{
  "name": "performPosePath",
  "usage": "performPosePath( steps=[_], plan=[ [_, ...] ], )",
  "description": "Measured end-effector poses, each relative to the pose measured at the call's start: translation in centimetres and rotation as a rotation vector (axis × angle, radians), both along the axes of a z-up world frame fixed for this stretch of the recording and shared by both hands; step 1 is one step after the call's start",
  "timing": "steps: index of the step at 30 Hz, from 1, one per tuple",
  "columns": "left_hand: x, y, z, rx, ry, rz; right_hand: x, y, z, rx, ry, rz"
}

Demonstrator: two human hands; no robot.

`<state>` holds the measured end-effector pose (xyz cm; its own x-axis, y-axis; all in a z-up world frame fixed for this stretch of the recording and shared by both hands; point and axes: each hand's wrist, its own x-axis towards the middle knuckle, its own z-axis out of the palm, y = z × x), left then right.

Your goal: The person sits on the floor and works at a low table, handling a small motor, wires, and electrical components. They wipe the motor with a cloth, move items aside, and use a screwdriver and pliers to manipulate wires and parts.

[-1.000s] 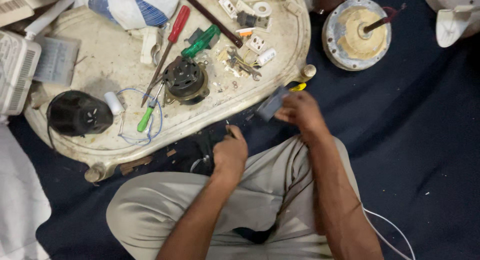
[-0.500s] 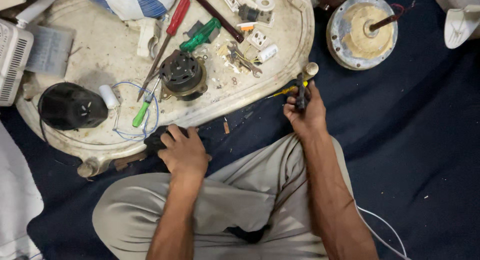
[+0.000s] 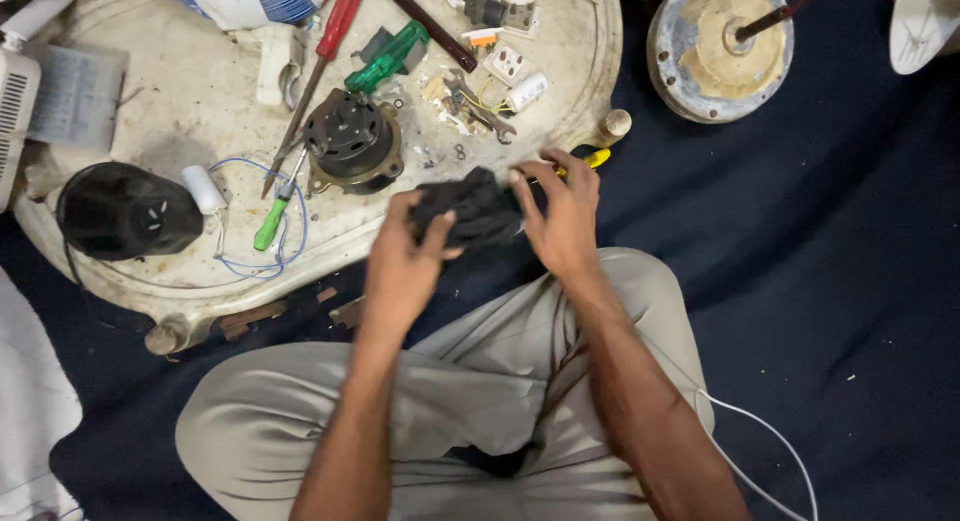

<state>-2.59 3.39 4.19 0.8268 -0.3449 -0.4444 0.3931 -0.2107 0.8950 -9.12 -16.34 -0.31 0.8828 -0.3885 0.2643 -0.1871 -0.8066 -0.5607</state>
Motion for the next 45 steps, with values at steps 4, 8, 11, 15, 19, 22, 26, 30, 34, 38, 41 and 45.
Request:
performPosePath(
  steps=[4, 8, 11, 15, 19, 22, 26, 30, 34, 38, 41, 45],
  plan=[
    [-1.5, -2.6, -1.2, -0.025, -0.482, -0.141, 0.4, -0.1, 0.3, 1.034, 0.129, 0.158],
    [-2.8, -2.2, -0.3, -0.096, -0.798, -0.311, 0.5, -1.2, 0.2, 0.742, 0.122, -0.001],
    [-1.6, 0.4, -0.3, 0.148, -0.602, -0.311, 0.6, -2.3, -0.1, 0.922, -0.180, -0.254],
    [-0.4, 5.5, -2.8, 0.985, -0.223, -0.544, 0.3, -1.9, 0.4, 0.743, -0.178, -0.099],
    [-1.6, 4.0, -7.2, 1.320, -0.106, -0.884, -0.1, 1.1, 1.7, 0.488, 0.193, 0.351],
    [-1.2, 3.8, -9.4, 1.326, -0.156, -0.833, -0.3, 1.9, 2.6, 0.509, 0.348, 0.366],
    [-1.3, 4.2, -9.4, 1.186, -0.218, -0.719, -1.1, 1.0, 1.5, 0.164, 0.162, 0.085],
    [-1.4, 2.7, -7.4, 1.084, -0.321, -0.622, -1.4, 0.1, -2.6, -0.301, 0.225, -0.221],
    [-1.0, 2.1, -5.2, 0.854, -0.405, -0.410, -0.9, -0.7, -6.0, -0.106, 0.697, -0.170],
    [-1.9, 0.3, -5.5, 0.274, -0.686, -0.408, -0.5, -2.0, -6.3, -0.033, 0.517, -0.147],
    [-2.7, -1.2, -6.7, -0.077, -0.780, -0.614, -0.8, -0.2, -4.8, -0.293, 0.243, -0.184],
    [-4.1, -0.6, -7.6, 0.281, -0.821, -0.688, -0.4, 2.7, -2.2, 0.132, 0.555, -0.064]
  ],
)
